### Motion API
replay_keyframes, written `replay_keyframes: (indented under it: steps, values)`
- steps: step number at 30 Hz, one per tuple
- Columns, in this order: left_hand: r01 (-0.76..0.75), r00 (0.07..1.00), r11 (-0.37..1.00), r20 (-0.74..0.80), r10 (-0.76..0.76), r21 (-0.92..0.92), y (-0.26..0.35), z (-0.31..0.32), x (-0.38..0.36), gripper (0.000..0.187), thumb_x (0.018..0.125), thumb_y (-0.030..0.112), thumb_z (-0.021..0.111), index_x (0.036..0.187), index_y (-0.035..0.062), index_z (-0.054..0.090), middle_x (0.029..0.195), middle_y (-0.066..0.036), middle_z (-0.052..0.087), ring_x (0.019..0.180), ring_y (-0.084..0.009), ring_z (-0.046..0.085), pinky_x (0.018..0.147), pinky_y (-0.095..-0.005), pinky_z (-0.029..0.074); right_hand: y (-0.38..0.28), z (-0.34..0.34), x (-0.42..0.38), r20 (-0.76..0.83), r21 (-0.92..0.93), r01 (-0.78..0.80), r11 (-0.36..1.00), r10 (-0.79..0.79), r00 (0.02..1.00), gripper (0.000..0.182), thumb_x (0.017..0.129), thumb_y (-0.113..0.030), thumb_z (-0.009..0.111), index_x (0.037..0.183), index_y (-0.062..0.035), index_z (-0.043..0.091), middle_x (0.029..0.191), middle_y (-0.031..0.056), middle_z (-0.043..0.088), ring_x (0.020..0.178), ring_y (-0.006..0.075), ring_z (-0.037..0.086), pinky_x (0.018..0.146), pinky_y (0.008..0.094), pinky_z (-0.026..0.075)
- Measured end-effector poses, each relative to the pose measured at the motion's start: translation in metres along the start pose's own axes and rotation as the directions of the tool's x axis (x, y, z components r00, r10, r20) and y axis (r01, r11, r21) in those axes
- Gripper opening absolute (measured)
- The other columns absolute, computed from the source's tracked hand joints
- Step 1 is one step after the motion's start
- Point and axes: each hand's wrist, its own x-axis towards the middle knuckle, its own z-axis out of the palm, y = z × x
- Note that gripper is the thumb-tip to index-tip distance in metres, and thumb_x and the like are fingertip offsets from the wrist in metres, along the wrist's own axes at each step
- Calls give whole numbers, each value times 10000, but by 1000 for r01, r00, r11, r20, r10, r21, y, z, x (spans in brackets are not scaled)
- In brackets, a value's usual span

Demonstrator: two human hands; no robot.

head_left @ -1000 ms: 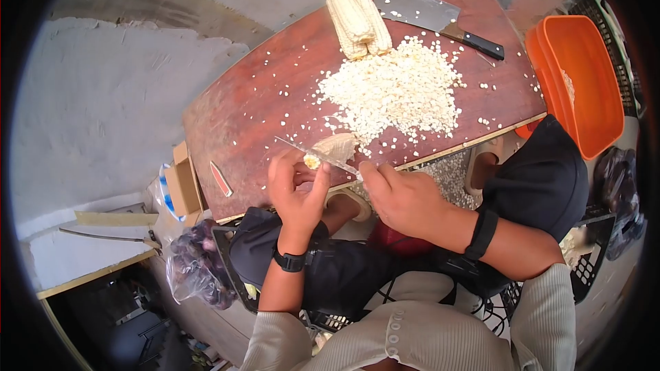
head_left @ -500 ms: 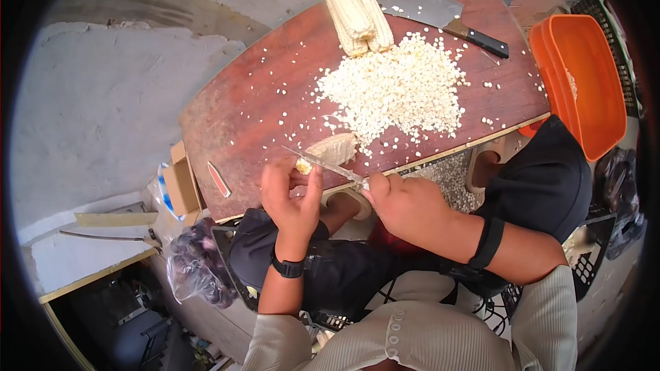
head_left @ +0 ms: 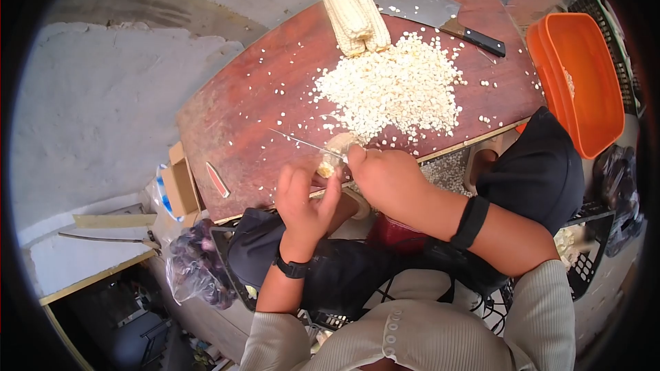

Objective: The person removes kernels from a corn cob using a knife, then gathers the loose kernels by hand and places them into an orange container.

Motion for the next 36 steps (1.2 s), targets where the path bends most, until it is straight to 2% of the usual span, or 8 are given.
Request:
replay_keyframes:
  steps: [7,10,13,16,19,22,28,36]
  values:
    - [49,995,996,-80,-55,-75,-7,6,-5,286,721,19,749,965,-18,605,905,-115,588,605,-133,557,554,-255,472,14,-3,1,-6,441,-168,882,190,982,238,948,-235,512,900,-2,498,737,228,600,713,432,597,595,485,470]
    - [68,996,994,-47,-72,-80,-21,2,-11,283,770,6,727,999,-29,564,952,-82,533,674,-98,553,576,-210,486,9,-18,-9,25,345,-233,909,240,971,194,937,-213,524,913,-20,513,735,206,594,710,410,600,603,474,471]
    - [105,992,993,-59,-108,-62,-20,0,-9,280,780,15,727,991,-29,548,944,-74,517,688,-96,550,585,-206,494,-1,-18,-31,-181,238,-24,971,68,981,183,929,-215,542,911,-33,525,686,153,568,647,363,608,566,438,477]
    - [150,982,982,-99,-162,-116,-20,3,-9,283,763,14,729,980,-24,552,938,-74,518,687,-98,542,587,-206,504,-10,-20,-47,-136,114,30,993,-14,991,211,927,-235,527,874,-32,501,670,116,567,537,309,606,474,412,483]
    - [157,982,987,-98,-161,-47,-16,2,-6,298,739,7,730,979,-20,555,940,-72,520,683,-100,535,575,-209,509,-7,-15,-55,-78,-11,36,999,-36,996,206,915,-226,537,854,-33,498,665,105,581,551,254,630,450,362,490]
    - [148,981,989,-128,-147,1,-15,4,-2,306,700,4,735,960,-21,576,883,-104,536,629,-150,570,516,-244,518,-6,-15,-54,-98,-65,18,998,-24,995,205,865,-215,611,830,-41,508,628,86,562,494,215,598,439,330,476]
    - [112,991,993,-82,-109,27,-6,2,3,255,716,21,737,927,-21,599,850,-110,563,633,-162,563,514,-251,496,4,-2,-49,-33,-110,-12,994,9,999,215,875,-215,589,799,-41,489,590,87,568,490,224,604,433,326,473]
    - [88,996,995,-34,-87,40,-7,-1,9,265,718,25,739,940,-22,603,872,-120,588,611,-163,555,523,-261,479,-3,-5,-37,26,-198,-45,979,52,998,120,790,-114,579,790,-38,487,606,95,589,508,230,631,417,335,485]
